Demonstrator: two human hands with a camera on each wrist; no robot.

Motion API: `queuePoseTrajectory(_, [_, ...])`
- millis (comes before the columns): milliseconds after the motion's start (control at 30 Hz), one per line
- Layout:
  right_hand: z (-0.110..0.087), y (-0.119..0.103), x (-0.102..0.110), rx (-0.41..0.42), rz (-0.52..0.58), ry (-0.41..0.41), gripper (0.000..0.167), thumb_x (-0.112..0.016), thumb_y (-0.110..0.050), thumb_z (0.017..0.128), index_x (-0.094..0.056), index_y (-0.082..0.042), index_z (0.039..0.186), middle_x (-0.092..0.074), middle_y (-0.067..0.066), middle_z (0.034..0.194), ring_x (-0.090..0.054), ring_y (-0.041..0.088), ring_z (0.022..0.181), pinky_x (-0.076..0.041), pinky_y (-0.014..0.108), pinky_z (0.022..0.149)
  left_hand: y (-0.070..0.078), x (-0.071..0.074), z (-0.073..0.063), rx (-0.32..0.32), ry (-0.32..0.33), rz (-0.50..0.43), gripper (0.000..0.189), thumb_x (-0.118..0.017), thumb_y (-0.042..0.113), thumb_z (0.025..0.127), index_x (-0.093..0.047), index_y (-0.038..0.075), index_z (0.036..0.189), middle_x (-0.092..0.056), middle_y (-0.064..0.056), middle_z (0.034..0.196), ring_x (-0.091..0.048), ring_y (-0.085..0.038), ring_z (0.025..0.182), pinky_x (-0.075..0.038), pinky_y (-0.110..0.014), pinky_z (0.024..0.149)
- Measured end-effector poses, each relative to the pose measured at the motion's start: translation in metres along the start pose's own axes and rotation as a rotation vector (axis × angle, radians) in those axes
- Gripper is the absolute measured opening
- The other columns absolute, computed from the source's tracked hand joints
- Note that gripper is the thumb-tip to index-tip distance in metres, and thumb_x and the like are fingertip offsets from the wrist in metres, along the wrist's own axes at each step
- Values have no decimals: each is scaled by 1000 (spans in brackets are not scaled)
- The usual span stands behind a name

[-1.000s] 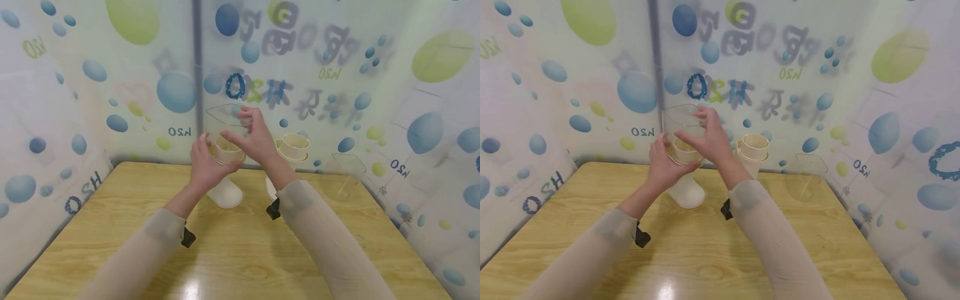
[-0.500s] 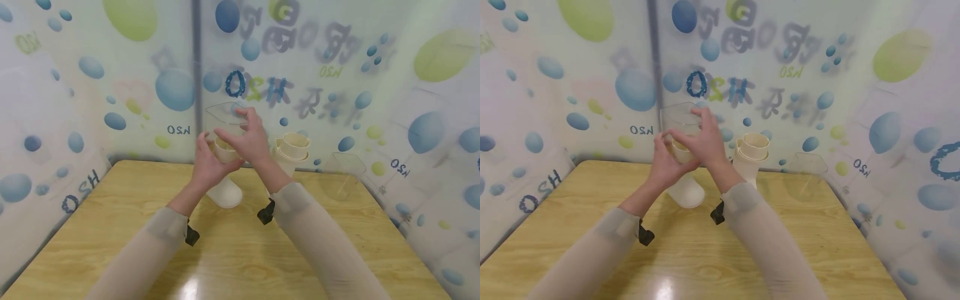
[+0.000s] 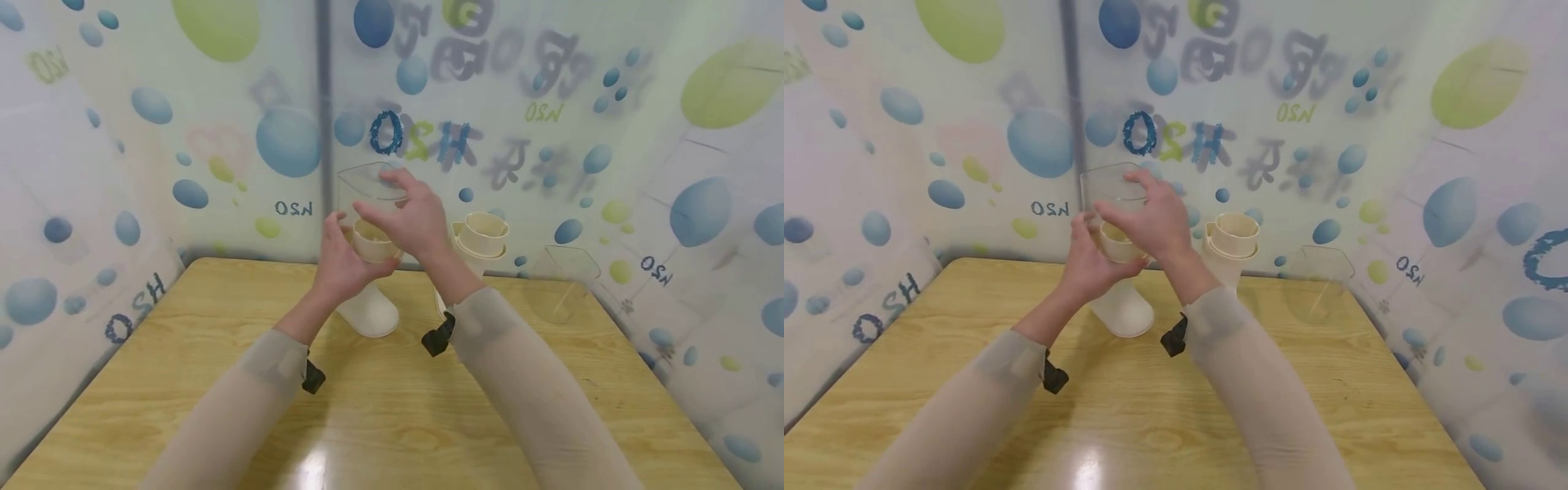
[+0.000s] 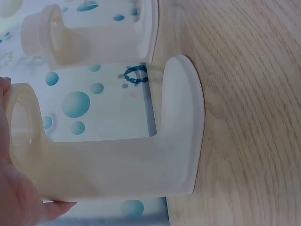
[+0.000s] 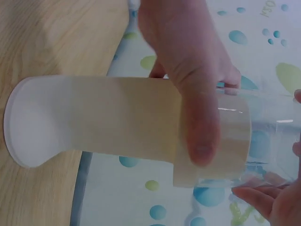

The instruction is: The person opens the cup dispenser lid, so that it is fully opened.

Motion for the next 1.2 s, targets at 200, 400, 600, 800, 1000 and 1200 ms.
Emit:
queuePoseTrajectory(200, [1, -2, 5, -39, -18, -16, 66, -85, -60, 88, -68, -32, 146, -66, -9, 154, -75, 28, 121, -63, 46, 99, -1, 1, 3, -3, -7, -2, 130, -102, 51, 69, -21, 13, 164, -39, -18, 155, -51, -35, 135, -54, -57, 106])
queuePoseTrajectory(400, [2, -7, 12, -14, -91, -20, 63, -83, -61, 90, -69, -31, 143, -68, -5, 152, -77, 25, 113, -62, 46, 97, 1, 2, 5, -31, -21, 12, 128, -101, 52, 70, -22, 13, 163, -39, -19, 155, -52, -36, 134, -55, -57, 104])
queuePoseTrajectory(600, [2, -9, 13, -43, -99, -78, 67, -80, -64, 91, -65, -32, 148, -65, 2, 156, -73, 26, 117, -61, 49, 98, 1, 4, 4, -2, -41, -10, 129, -101, 51, 70, -21, 15, 164, -39, -18, 155, -52, -35, 132, -56, -56, 102])
queuePoseTrajectory(800, [0, -7, 17, -61, -107, -62, 62, -80, -64, 92, -67, -34, 145, -66, -1, 155, -76, 24, 116, -61, 48, 98, 1, 2, 3, -9, -57, 7, 130, -101, 52, 70, -20, 15, 165, -41, -19, 154, -53, -35, 132, -55, -56, 102])
queuePoseTrajectory(1000, [-2, -9, 18, -25, -149, -86, 68, -78, -64, 92, -65, -30, 149, -66, 2, 154, -74, 27, 116, -61, 50, 97, 2, 2, 3, -12, -69, 7, 133, -102, 52, 69, -19, 13, 165, -42, -19, 153, -53, -36, 132, -55, -56, 104])
queuePoseTrajectory(1200, [-3, -8, 19, -51, -133, -55, 65, -79, -65, 92, -67, -32, 146, -70, 1, 149, -76, 23, 109, -62, 46, 92, 1, 4, 3, -7, -83, -4, 133, -102, 52, 69, -19, 15, 166, -42, -18, 154, -52, -35, 133, -54, -58, 105])
Point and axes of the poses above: each hand's wrist, its own z-axis towards the middle knuckle, its own x-axis out of the back of the hand, y = z × x, the point moved 1 cm from there along z, towards the middle knuckle
